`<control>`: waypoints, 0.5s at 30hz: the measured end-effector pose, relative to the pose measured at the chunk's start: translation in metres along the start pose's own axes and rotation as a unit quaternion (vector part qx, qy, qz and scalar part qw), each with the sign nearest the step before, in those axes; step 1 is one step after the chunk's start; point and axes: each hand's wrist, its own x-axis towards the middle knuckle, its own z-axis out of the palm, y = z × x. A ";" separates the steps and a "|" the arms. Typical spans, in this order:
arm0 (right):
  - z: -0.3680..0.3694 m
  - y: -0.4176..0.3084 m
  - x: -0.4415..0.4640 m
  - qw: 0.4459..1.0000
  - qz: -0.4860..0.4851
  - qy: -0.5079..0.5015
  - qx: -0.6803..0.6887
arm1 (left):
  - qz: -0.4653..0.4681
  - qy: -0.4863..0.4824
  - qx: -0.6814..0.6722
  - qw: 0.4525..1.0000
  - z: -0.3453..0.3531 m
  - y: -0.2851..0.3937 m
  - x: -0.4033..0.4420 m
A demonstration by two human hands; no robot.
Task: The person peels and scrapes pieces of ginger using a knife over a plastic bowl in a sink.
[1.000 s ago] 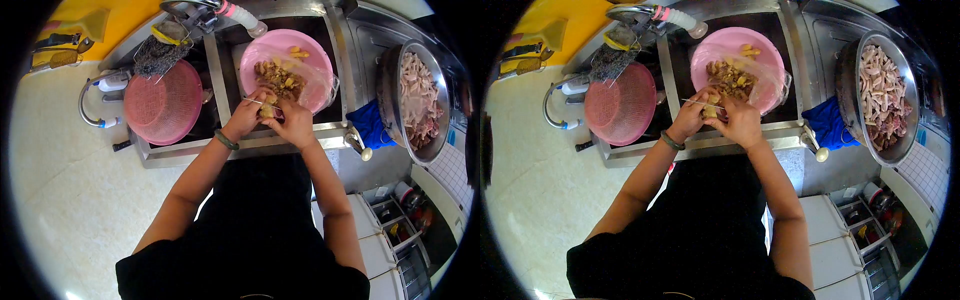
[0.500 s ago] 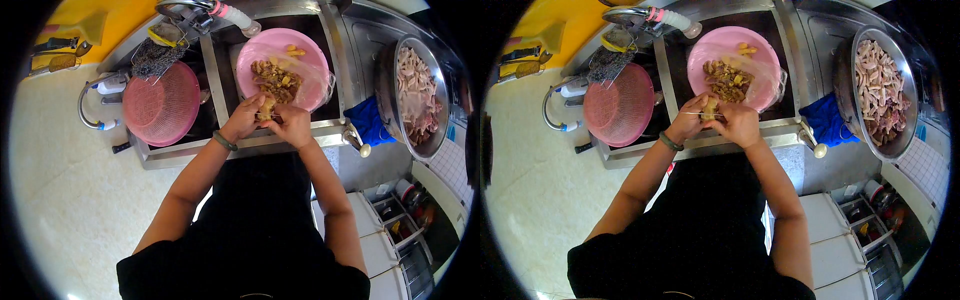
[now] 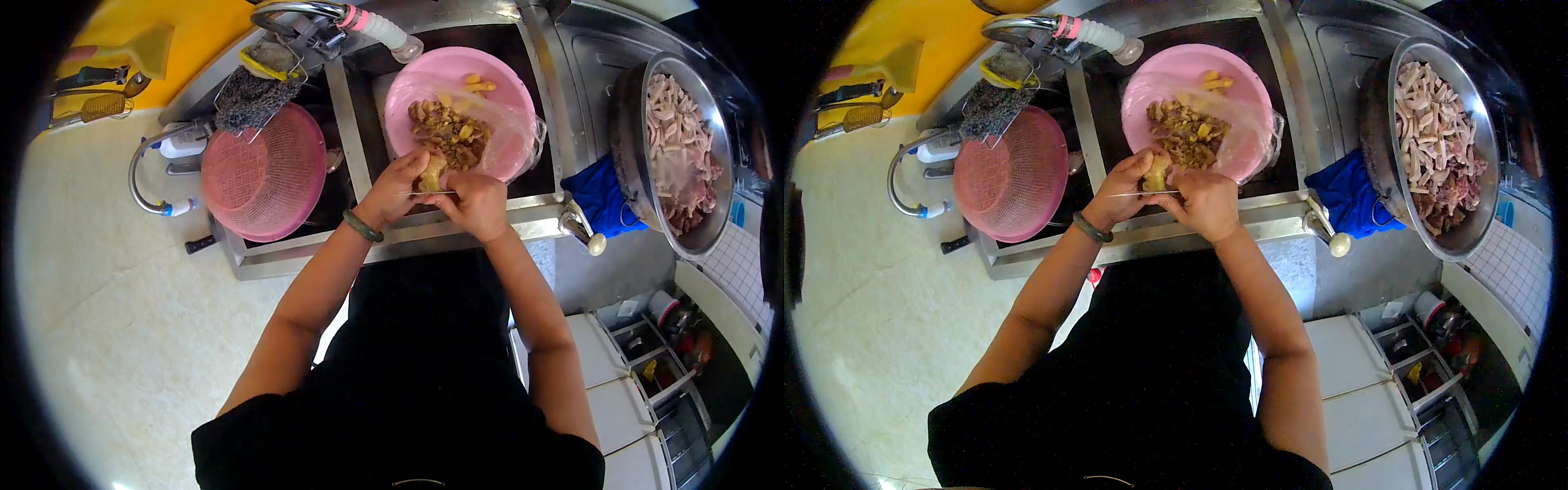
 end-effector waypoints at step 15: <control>0.009 -0.009 0.002 1.000 0.000 0.027 -0.004 | 0.001 -0.005 -0.064 0.998 0.011 0.006 0.001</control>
